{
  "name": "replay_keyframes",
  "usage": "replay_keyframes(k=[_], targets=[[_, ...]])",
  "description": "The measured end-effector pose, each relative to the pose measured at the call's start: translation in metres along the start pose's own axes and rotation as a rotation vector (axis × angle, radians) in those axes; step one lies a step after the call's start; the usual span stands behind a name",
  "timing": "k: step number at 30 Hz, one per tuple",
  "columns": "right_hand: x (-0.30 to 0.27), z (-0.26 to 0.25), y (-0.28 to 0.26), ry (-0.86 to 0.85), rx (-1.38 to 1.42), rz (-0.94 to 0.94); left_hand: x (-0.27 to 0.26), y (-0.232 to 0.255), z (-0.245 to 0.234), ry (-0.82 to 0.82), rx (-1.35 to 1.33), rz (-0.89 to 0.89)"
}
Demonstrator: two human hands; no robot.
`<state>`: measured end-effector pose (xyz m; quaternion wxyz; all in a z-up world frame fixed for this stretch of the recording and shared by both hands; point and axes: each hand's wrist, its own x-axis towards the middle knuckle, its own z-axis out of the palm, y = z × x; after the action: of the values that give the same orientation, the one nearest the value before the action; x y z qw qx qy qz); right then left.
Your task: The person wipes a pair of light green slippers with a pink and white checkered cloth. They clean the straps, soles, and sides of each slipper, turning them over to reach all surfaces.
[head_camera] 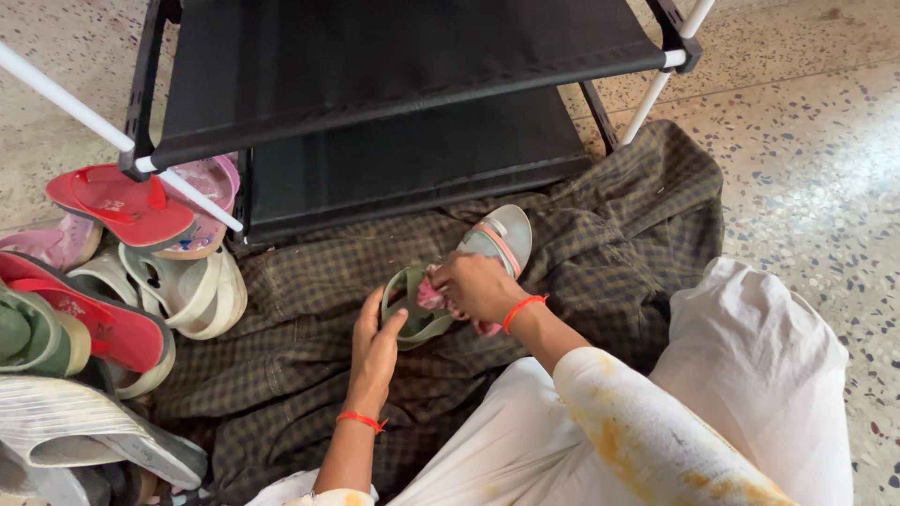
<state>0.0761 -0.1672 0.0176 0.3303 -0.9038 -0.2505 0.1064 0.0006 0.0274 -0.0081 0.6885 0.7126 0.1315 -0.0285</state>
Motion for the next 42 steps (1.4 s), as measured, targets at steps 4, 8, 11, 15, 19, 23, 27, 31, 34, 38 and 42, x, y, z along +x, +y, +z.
replay_keyframes(k=[4,8,11,15,19,23,27,31,34,38,42], targets=[[0.004,0.003,-0.011,-0.095,0.411,0.005,-0.001,0.003,0.001,-0.068,-0.138,-0.025],[0.006,0.009,-0.015,-0.262,0.676,0.26,0.006,-0.004,-0.003,-0.059,-0.124,-0.003],[0.011,0.018,-0.012,-0.303,0.598,0.16,0.012,-0.015,-0.009,-0.07,-0.176,0.01],[0.016,0.031,-0.007,-0.412,0.581,0.019,0.018,-0.028,-0.012,-0.066,-0.313,0.01],[0.019,0.031,-0.006,-0.496,0.522,0.031,0.019,-0.03,-0.012,-0.065,-0.347,-0.01],[0.017,0.021,-0.017,-0.657,0.371,0.054,0.016,-0.027,-0.012,-0.035,-0.156,0.047],[0.016,0.008,-0.021,-0.585,0.284,0.227,0.015,-0.025,-0.007,-0.009,-0.068,0.011],[0.015,-0.003,0.003,-0.328,0.02,0.185,0.013,-0.022,-0.006,-0.043,-0.066,0.042],[0.013,-0.007,0.021,-0.083,-0.243,0.146,0.009,-0.015,-0.005,-0.044,-0.059,0.047],[0.005,-0.007,0.015,0.293,-0.407,-0.006,0.009,-0.01,-0.002,-0.003,0.025,-0.045],[-0.002,-0.026,-0.01,0.018,-0.177,0.151,0.01,-0.01,-0.003,-0.012,-0.011,0.0]])
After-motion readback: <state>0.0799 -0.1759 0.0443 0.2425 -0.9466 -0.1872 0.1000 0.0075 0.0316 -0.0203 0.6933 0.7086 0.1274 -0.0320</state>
